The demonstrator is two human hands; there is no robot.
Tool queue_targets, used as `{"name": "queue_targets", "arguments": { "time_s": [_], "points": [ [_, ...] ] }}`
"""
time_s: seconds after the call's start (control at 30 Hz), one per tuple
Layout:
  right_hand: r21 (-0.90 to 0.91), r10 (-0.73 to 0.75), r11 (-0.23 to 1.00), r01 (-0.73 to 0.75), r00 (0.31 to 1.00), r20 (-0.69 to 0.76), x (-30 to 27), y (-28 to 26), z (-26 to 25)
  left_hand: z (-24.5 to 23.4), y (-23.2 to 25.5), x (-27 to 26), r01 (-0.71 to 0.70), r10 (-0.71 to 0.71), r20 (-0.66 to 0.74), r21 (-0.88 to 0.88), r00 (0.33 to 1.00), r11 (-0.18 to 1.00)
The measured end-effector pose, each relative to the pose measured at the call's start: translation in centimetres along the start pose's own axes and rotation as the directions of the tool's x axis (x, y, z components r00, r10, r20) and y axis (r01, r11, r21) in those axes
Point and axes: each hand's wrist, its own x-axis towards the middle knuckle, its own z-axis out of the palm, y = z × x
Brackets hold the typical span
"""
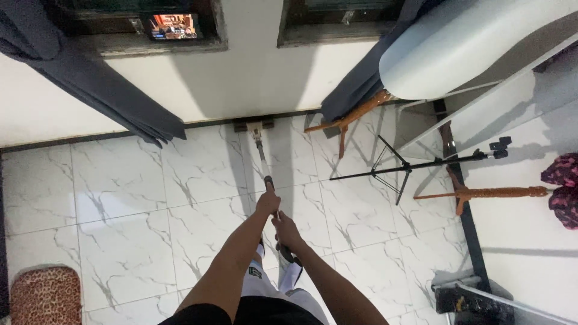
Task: Mopping a white tiled floor using a sponge mop and a bucket.
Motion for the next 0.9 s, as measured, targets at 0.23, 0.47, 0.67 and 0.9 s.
{"name": "queue_targets", "arguments": {
  "time_s": [0.23, 0.47, 0.67, 0.9],
  "points": [
    [0.122, 0.119, 0.984, -0.127, 0.991, 0.067, -8.5, 1.7, -2.4, 6.2, -1.4, -5.1, -0.107, 0.111, -0.011, 0.165, 0.994, 0.980],
    [0.057, -0.084, 0.995, 0.079, 0.991, 0.107, -12.4, 13.8, -7.1, 13.0, 2.6, -14.8, -0.015, 0.011, 0.083, 0.052, 0.996, 0.999],
    [0.168, 0.039, 0.984, -0.061, 0.990, 0.133, -17.6, 16.2, -9.9, 20.0, 1.1, -15.6, -0.441, 0.439, 0.225, 0.753, 0.870, 0.489],
    [0.171, 0.107, 0.976, -0.134, 0.982, 0.159, -16.3, 19.0, -10.4, 20.7, 2.1, -15.7, -0.423, 0.313, 0.289, 0.689, 0.905, 0.588]
  ]
}}
